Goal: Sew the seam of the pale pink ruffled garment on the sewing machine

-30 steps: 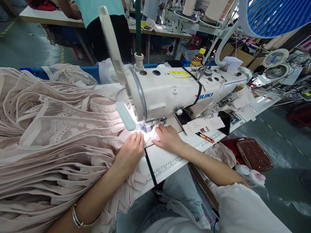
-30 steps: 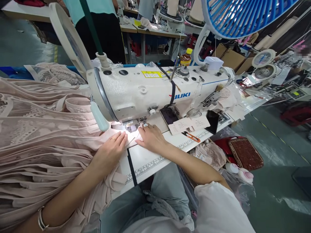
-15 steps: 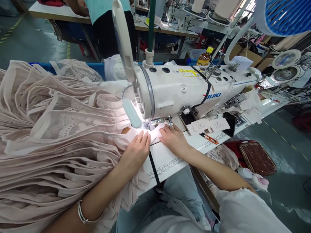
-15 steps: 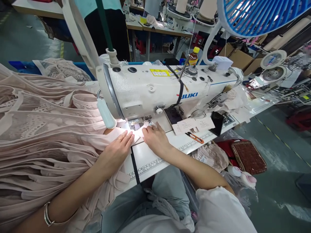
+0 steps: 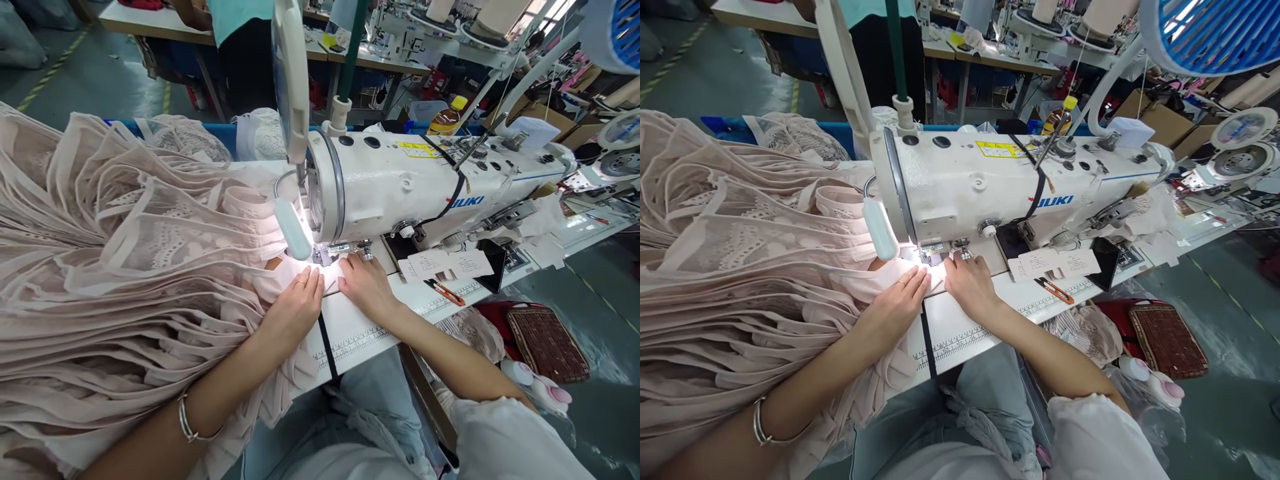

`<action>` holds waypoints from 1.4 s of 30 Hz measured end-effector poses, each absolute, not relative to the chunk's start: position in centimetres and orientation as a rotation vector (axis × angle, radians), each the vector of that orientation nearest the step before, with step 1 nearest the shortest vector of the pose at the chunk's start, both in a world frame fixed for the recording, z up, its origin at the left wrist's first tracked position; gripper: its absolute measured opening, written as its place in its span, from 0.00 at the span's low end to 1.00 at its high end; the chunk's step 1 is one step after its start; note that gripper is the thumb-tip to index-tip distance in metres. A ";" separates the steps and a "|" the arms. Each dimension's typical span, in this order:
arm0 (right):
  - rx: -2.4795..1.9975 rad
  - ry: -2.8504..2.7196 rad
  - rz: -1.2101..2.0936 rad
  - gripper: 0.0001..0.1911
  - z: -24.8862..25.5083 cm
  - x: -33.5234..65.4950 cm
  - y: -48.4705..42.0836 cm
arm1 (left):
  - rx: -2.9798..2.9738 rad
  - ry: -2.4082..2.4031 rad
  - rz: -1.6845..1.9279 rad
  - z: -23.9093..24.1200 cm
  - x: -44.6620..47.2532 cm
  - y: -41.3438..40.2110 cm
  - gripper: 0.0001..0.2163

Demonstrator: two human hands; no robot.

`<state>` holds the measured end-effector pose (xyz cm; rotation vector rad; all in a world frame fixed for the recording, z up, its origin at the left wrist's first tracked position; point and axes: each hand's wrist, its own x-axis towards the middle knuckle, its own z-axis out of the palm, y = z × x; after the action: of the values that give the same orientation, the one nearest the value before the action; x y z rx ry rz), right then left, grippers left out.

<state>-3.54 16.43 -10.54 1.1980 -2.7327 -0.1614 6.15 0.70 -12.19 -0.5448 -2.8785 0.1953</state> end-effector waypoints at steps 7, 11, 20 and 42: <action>1.200 -2.830 -0.170 0.11 -10.2 -4.0 15.8 | -0.572 -2.872 0.229 -12.1 6.2 0.8 0.21; 1.220 -2.876 0.088 0.07 -10.9 -5.1 15.4 | -0.524 -2.871 0.065 -12.6 5.9 0.4 0.20; 1.092 -2.975 0.837 0.11 -12.3 -6.2 15.2 | -0.437 -2.777 -0.438 -13.9 5.8 -0.2 0.26; 1.335 -2.644 0.909 0.12 -13.0 -5.9 16.8 | -0.504 -2.835 -0.049 -13.6 5.6 1.1 0.20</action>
<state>-5.87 16.85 -13.00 1.3346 -2.6437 0.9090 5.56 1.10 -13.58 -0.5042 -2.8351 -0.0485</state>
